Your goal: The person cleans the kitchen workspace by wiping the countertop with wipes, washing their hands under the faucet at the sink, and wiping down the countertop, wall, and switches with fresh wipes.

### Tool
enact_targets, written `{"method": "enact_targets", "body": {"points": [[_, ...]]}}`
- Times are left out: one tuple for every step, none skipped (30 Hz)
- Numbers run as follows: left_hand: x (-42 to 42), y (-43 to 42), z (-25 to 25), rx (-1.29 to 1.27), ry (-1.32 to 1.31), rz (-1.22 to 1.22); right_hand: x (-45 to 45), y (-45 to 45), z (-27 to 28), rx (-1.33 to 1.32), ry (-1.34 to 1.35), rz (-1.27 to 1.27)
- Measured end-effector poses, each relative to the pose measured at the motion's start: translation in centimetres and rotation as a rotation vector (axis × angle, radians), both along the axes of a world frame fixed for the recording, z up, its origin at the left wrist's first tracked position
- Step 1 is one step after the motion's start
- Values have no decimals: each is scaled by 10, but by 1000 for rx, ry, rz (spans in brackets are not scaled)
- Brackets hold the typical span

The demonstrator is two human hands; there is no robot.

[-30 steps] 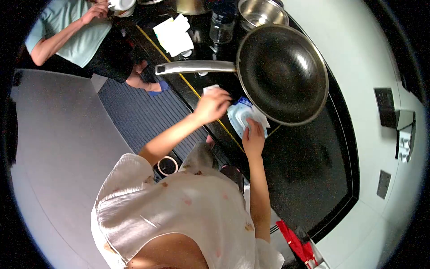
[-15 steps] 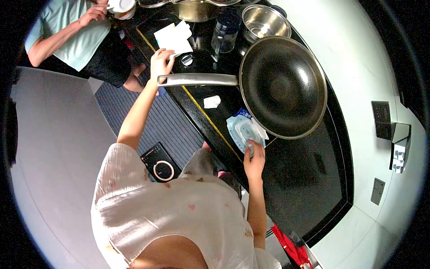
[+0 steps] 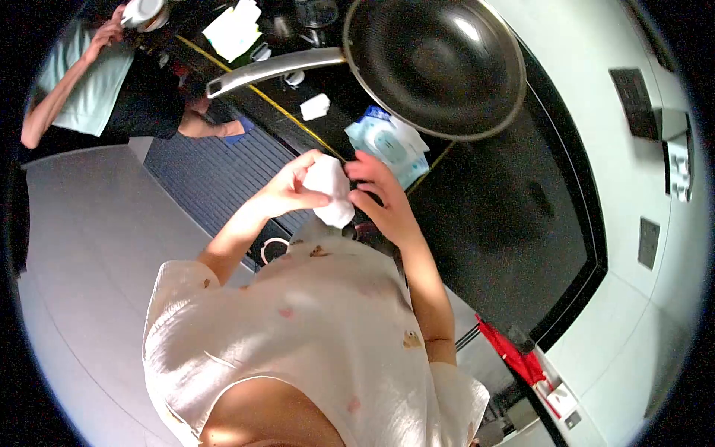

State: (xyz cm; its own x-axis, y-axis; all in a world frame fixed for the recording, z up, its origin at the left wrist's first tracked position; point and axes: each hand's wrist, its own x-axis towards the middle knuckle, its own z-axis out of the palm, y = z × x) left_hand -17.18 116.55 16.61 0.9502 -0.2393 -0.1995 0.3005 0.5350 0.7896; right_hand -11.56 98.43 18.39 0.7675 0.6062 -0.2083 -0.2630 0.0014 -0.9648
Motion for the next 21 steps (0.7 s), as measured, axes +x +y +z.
{"method": "enact_targets", "body": {"points": [[3, -10, 5, 35, -28, -60, 2, -12, -1, -20, 104, 66], [6, -19, 8, 68, -59, -120, 2, -25, 0, -39, 207, 131], [9, -27, 12, 115, -51, -165, -1, -32, 5, -9, 254, 88], [12, -35, 12, 169, -61, -169, -4, -42, 4, 13, 227, 25], [14, -43, 12, 224, -69, -172, -8, -52, 1, 35, 202, -36], [17, -49, 13, 281, -81, -174, -11, -59, 2, 59, 174, -98], [20, -58, 19, 258, -37, -139, -14, -65, 10, 68, 165, -166], [22, -68, 15, 142, 55, -110, -19, -74, 11, 78, 172, -195], [24, -76, 14, 145, 94, -117, -23, -83, 10, 90, 177, -223], [26, -83, 14, 147, 134, -123, -27, -91, 9, 100, 183, -250], [27, -91, 10, 87, 147, -145, -31, -99, 7, 84, 169, -277], [27, -98, 5, 27, 161, -167, -35, -106, 5, 67, 155, -305], [27, -106, 3, -34, 176, -187, -39, -113, 3, 50, 141, -331], [27, -113, 4, -88, 200, -189, -42, -118, 5, 118, 184, -363], [28, -120, 10, -142, 224, -191, -45, -121, 7, 187, 226, -393], [29, -126, 15, -194, 249, -190, -47, -125, 8, 258, 268, -421], [29, -129, 17, -171, 262, -246, -49, -130, 7, 310, 312, -444], [30, -132, 16, -152, 248, -261, -51, -135, 5, 363, 357, -464], [30, -134, 14, -132, 235, -274, -53, -139, 4, 417, 403, -482], [30, -136, 13, -111, 221, -286, -54, -142, 3, 492, 428, -445], [31, -138, 14, -112, 223, -277, -53, -145, 3, 566, 453, -407]]}}
